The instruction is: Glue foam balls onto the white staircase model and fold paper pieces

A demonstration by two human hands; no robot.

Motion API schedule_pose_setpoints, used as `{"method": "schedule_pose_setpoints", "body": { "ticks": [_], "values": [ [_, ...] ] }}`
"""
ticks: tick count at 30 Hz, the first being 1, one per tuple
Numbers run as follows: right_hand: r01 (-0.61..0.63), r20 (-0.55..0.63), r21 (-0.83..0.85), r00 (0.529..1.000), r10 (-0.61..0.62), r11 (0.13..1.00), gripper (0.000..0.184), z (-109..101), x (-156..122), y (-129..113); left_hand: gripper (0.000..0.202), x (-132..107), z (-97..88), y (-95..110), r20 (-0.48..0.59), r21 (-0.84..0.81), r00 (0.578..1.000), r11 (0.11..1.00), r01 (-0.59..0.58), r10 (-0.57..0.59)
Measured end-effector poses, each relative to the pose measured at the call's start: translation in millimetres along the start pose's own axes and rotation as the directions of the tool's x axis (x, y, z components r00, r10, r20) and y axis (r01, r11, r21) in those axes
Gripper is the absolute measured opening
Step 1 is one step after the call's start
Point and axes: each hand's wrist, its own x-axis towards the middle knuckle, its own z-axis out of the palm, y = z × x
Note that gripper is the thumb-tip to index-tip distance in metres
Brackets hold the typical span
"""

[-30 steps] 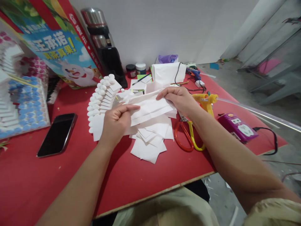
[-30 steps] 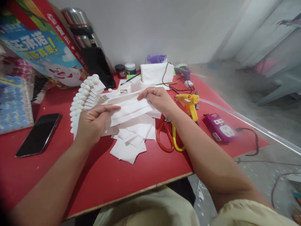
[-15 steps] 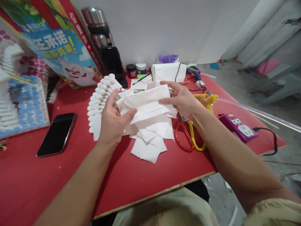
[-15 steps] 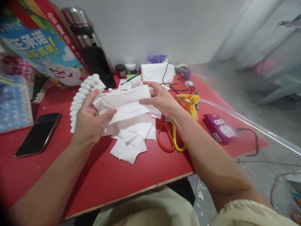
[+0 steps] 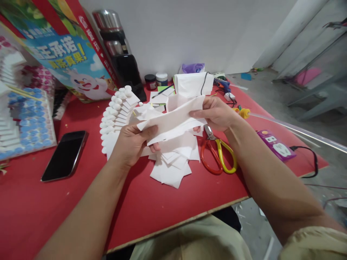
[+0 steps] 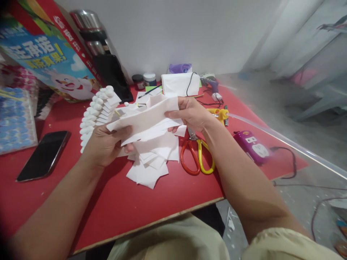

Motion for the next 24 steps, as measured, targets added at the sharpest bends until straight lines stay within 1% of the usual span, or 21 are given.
{"method": "schedule_pose_setpoints", "body": {
  "ticks": [2, 6, 8, 11, 14, 16, 18, 20, 22, 24],
  "values": [
    [0.035, 0.004, 0.003, 0.999, -0.035, 0.999, 0.02, -1.2, -1.0, -3.1, 0.022, -0.6, -1.7, 1.7, 0.054, -0.024, 0.998, 0.999, -0.022, 0.024],
    [0.041, 0.09, -0.004, 0.995, -0.04, 0.999, 0.014, -4.4, -1.3, -5.3, 0.015, -1.7, -4.6, 4.3, 0.17, -0.072, 0.983, 0.996, -0.054, 0.066],
    [0.035, 0.101, 0.019, 0.994, -0.037, 0.999, 0.013, -5.5, -1.4, -4.7, 0.012, -1.9, -5.3, 4.5, 0.196, -0.088, 0.978, 0.994, -0.058, 0.074],
    [0.024, 0.087, 0.047, 0.996, -0.028, 0.999, 0.01, -5.7, -1.9, -3.4, 0.013, -2.5, -5.6, 4.2, 0.205, -0.088, 0.977, 0.995, -0.043, 0.06],
    [-0.002, 0.066, 0.039, 0.998, -0.001, 0.999, 0.005, -4.2, -1.9, -3.1, 0.014, -4.2, -6.2, 4.8, 0.229, -0.085, 0.972, 0.996, -0.032, 0.051],
    [-0.013, 0.054, 0.04, 0.998, 0.011, 0.999, 0.006, -2.8, -1.5, -3.3, 0.015, -5.5, -6.7, 5.2, 0.257, -0.096, 0.965, 0.995, -0.027, 0.051],
    [-0.014, 0.047, 0.044, 0.999, 0.012, 0.999, 0.007, -1.6, -0.8, -3.4, 0.016, -6.4, -6.4, 5.2, 0.246, -0.119, 0.968, 0.993, -0.014, 0.043],
    [-0.011, 0.039, 0.038, 0.999, 0.009, 0.999, 0.007, -0.8, -0.1, -3.2, 0.021, -6.5, -4.6, 4.7, 0.196, -0.11, 0.981, 0.994, 0.013, 0.009],
    [-0.009, 0.04, 0.024, 0.999, 0.008, 1.0, 0.005, -0.9, 0.3, -2.7, 0.021, -6.0, -1.6, 4.0, 0.154, -0.045, 0.987, 0.998, 0.044, -0.037],
    [0.004, 0.045, 0.026, 0.999, -0.005, 1.0, 0.005, -2.1, 0.4, -2.2, 0.019, -5.4, 1.2, 3.8, 0.162, 0.042, 0.985, 0.997, 0.06, -0.066]
  ]
}}
